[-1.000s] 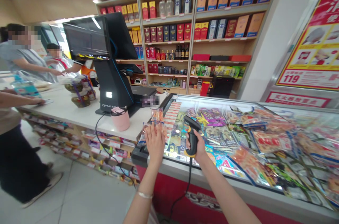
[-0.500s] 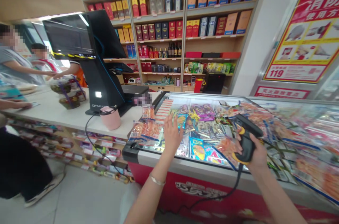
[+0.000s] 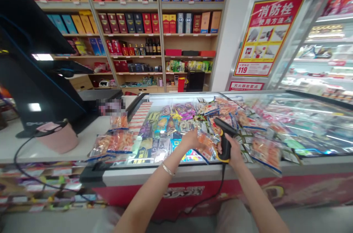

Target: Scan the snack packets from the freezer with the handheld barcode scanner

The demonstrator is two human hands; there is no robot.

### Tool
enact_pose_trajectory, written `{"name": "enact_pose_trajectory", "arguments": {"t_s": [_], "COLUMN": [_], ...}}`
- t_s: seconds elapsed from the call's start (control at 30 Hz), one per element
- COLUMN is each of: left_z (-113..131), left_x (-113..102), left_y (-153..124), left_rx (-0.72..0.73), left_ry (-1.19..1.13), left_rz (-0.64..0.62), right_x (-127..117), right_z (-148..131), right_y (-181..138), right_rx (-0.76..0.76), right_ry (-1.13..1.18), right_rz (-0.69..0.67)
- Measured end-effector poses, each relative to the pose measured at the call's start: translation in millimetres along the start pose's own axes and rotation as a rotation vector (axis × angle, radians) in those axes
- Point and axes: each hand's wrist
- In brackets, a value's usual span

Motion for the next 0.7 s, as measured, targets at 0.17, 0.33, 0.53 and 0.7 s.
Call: {"name": "enact_pose_trajectory", "arguments": {"t_s": [0.17,0.33,0.53,0.7], "left_z": [-10.4,-26.9,-44.4,-58.3], "left_x": [6.2,6.1,-3.8,-7.1], "left_y": [6.6,9.9,14.2,17.0], "left_rx": [0.120,0.361,0.152,-0.115], "left_ry": [-0.032,-0.115,-0.134,-0.078], "left_rz": [0.026,0.217,0.530,0.700], "right_x": [-0.9,-4.8,-4.1,10.3], "right_z": [7.3,7.5,8.1,8.9], "right_y": [1.0,2.5,3.2,2.9], "right_rx": [-0.030,-0.015,-0.011,-0.067], "right_ry": [-0.002,0.012,0.005,-0.002], "right_rz": [-0.024,-0.049,-0.057,-0.041]}}
Point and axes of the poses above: each hand's wrist, its own y-axis towards the middle knuckle, its own x-axis out of the palm, z = x × y, and after that the axes turned 15 degrees about y, right-handed
